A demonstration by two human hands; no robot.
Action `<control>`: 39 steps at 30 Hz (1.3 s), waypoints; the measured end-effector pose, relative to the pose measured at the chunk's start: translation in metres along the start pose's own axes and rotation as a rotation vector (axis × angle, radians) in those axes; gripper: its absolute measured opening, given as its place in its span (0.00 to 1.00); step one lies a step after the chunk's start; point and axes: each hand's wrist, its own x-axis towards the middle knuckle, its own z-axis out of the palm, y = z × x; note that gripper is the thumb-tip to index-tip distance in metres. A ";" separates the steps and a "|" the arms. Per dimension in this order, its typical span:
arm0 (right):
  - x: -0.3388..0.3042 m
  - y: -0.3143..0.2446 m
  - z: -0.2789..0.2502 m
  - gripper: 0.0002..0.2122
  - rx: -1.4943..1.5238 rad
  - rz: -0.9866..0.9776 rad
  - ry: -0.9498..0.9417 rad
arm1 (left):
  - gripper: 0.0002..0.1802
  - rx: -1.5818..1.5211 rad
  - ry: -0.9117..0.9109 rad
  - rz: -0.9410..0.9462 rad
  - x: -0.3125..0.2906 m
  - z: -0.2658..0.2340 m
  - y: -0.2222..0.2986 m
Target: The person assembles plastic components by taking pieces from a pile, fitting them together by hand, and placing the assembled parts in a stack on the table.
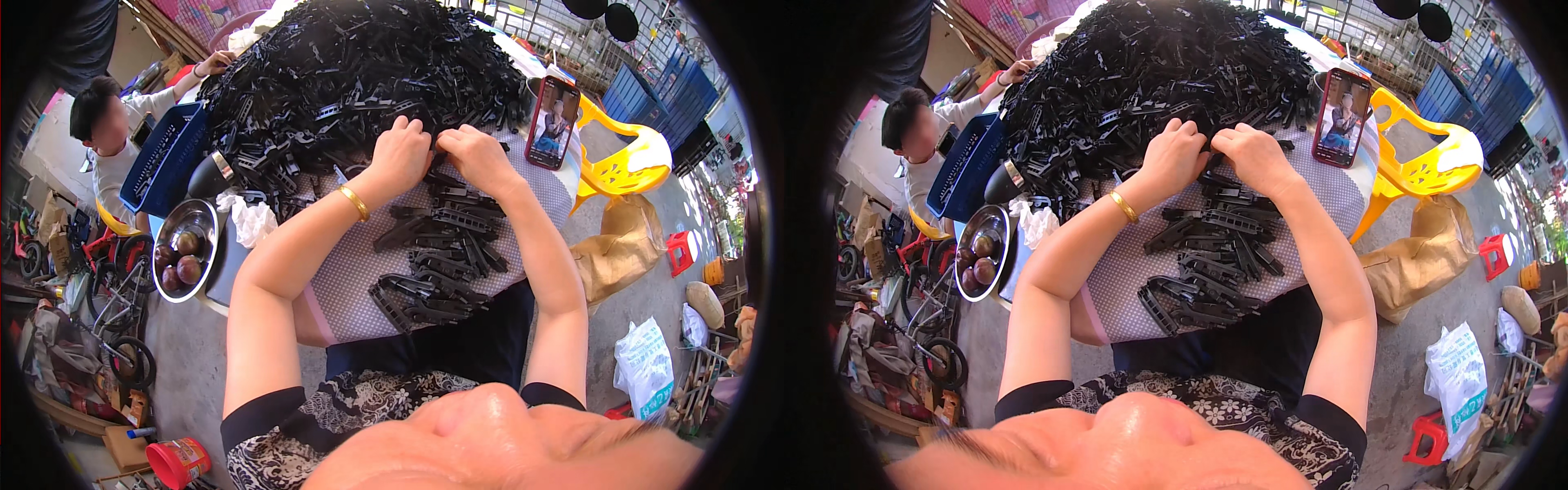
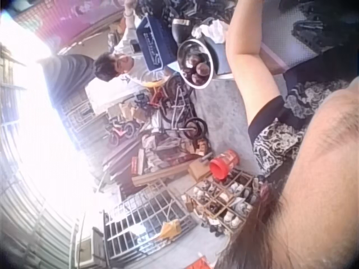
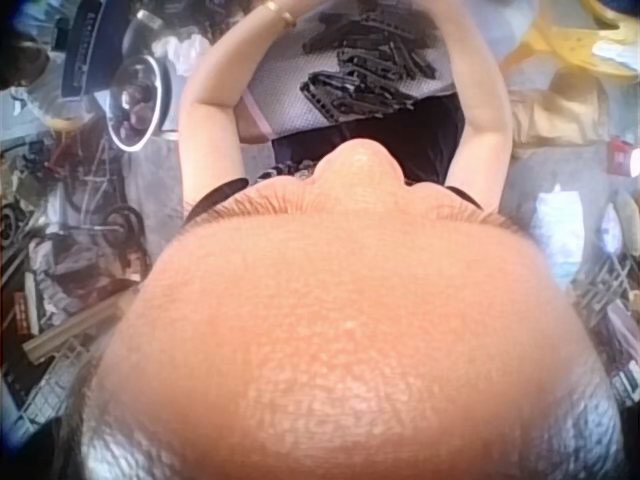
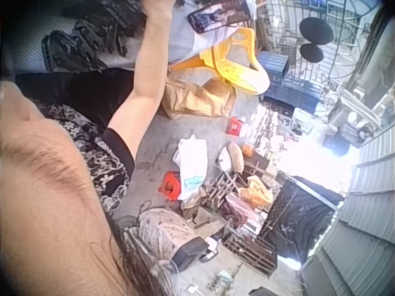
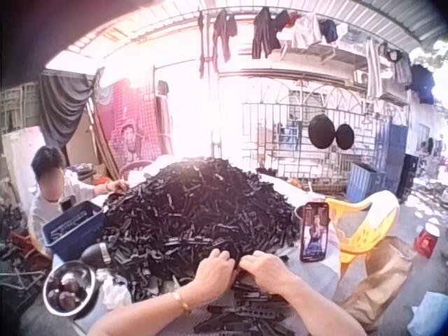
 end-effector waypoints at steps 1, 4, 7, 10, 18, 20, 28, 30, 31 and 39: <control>0.000 0.000 -0.001 0.09 -0.001 0.001 0.001 | 0.08 0.004 0.010 -0.022 0.000 0.001 0.001; -0.001 0.004 -0.003 0.08 0.063 0.000 0.069 | 0.09 -0.065 0.219 -0.093 0.000 0.004 -0.006; 0.001 0.004 -0.012 0.11 0.277 0.250 0.264 | 0.11 -0.282 0.306 -0.215 0.004 -0.002 -0.011; 0.001 0.007 -0.010 0.10 0.389 0.399 0.392 | 0.11 -0.693 0.192 -0.458 0.013 -0.016 -0.010; 0.005 -0.001 0.002 0.10 0.823 0.389 0.413 | 0.20 -1.736 -0.146 -0.621 0.010 -0.024 0.002; 0.007 -0.006 -0.002 0.10 0.788 0.296 0.423 | 0.19 -1.830 -0.175 -0.624 0.011 -0.022 -0.004; 0.005 -0.005 -0.010 0.08 0.411 0.146 0.512 | 0.17 -1.864 -0.240 -0.659 0.013 -0.024 -0.016; 0.005 -0.006 -0.010 0.08 0.362 0.118 0.527 | 0.17 -1.821 -0.202 -0.663 0.015 -0.029 -0.012; 0.005 -0.006 -0.010 0.08 0.353 0.120 0.525 | 0.18 -1.777 -0.165 -0.667 0.016 -0.032 -0.010; 0.004 -0.012 -0.011 0.08 0.280 0.105 0.492 | 0.17 -1.445 -0.075 -0.463 0.014 -0.025 -0.010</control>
